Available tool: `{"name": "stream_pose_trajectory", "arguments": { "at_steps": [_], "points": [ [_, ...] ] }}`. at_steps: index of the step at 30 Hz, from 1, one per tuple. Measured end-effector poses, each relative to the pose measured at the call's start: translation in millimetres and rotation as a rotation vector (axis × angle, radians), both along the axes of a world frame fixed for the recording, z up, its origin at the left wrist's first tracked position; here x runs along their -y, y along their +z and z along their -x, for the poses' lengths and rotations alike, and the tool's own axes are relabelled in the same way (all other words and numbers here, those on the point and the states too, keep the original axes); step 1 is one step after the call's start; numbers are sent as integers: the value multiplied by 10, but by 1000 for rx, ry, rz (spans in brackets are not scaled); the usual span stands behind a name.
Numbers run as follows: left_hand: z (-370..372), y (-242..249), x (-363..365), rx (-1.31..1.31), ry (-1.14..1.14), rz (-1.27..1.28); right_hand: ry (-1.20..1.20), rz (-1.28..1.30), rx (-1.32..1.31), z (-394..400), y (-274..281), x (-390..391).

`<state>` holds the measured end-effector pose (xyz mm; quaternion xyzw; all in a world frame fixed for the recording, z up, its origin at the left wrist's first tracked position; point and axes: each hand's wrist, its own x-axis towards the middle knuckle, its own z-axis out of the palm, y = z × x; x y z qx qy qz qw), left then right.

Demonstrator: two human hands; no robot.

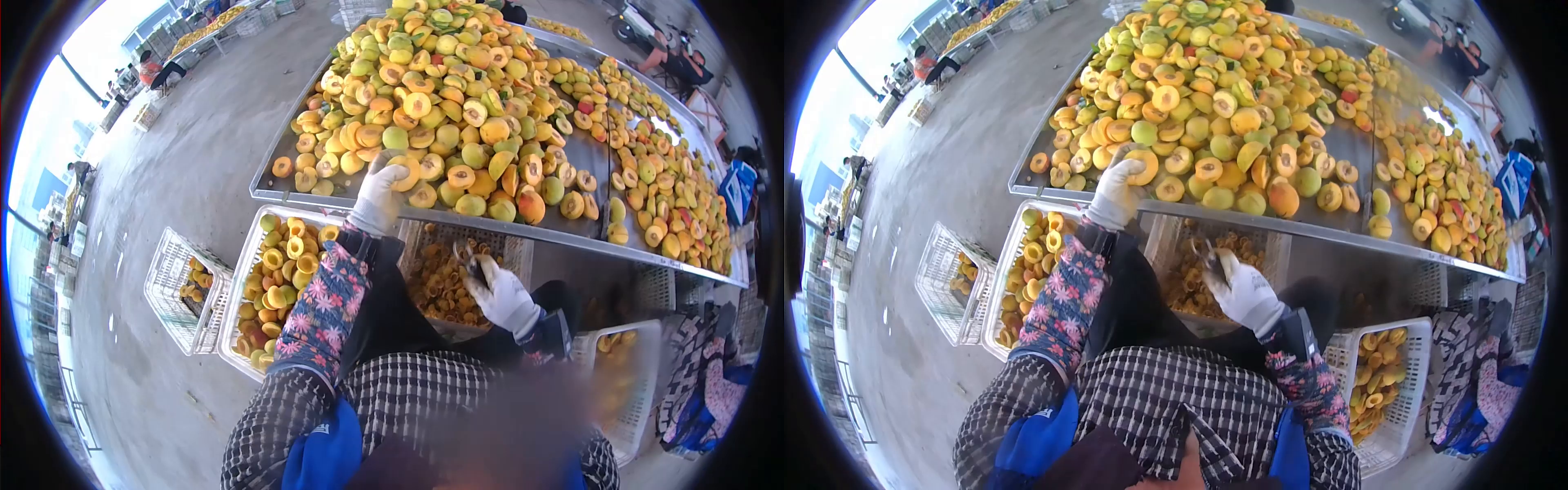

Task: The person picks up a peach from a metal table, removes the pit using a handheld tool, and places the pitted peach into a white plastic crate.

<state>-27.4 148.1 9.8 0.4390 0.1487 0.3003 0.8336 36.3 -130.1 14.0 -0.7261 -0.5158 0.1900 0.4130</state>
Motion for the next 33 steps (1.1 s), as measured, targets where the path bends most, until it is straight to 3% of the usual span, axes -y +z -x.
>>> {"name": "stream_pose_trajectory", "arguments": {
  "at_steps": [1, 2, 6, 9, 10, 16, 22, 26, 30, 33],
  "points": [
    [78, 157, 201, 142, -79, 266, -12, -69, 8, 4, 25, -82],
    [62, 170, 306, 164, -42, 335, -13, -90, -23, 8, 126, -164],
    [30, 312, 710, 231, -53, 371, -61, -246, 55, 9, 280, -432],
    [0, 418, 965, 202, 26, 374, -135, -167, 219, 20, 277, -547],
    [-7, 376, 948, 159, -5, 226, -149, -134, 236, 22, 288, -564],
    [24, 382, 1048, -40, 118, 187, -147, 95, 280, 42, 305, -543],
    [82, 245, 942, -88, -44, 28, 1, 132, 359, -86, 179, -428],
    [70, 296, 1057, -109, 65, 35, 29, -12, 26, -3, 78, -453],
    [73, 301, 1102, -98, 80, 120, 11, 143, 328, -97, 171, -432],
    [114, 338, 1063, -58, -77, 137, 59, -66, 315, -168, 92, -419]
  ]
}}
